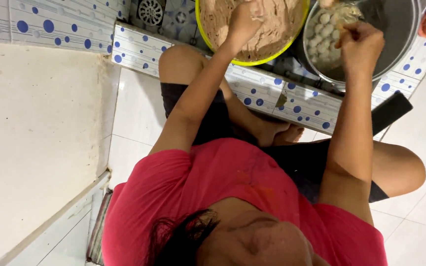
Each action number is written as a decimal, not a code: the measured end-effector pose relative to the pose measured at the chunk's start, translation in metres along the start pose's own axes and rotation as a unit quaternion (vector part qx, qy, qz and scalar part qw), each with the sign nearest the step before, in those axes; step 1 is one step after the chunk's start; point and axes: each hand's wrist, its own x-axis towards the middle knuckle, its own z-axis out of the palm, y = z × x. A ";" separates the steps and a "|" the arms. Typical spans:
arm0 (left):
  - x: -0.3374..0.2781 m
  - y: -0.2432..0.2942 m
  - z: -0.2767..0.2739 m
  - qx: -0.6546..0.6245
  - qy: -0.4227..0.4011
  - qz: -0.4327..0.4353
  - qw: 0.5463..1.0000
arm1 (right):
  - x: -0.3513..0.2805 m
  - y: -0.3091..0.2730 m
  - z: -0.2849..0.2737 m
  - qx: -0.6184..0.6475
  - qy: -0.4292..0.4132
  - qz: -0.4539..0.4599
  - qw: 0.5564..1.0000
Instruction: A person sitting on the floor uses a spoon to scoop meat paste from a bowl and drop it into a pot of water to form meatballs.
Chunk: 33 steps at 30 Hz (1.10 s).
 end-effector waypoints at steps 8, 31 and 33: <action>-0.001 -0.050 -0.002 -0.057 0.019 0.013 0.998 | 0.002 0.130 0.051 -0.152 -0.027 0.104 0.983; -0.019 -0.032 -0.015 -0.204 0.006 -0.037 0.978 | 0.010 0.113 0.059 -0.248 -0.131 0.200 0.939; -0.020 -0.031 -0.019 -0.203 0.015 -0.034 0.978 | 0.012 0.132 0.067 -0.246 -0.112 0.157 0.950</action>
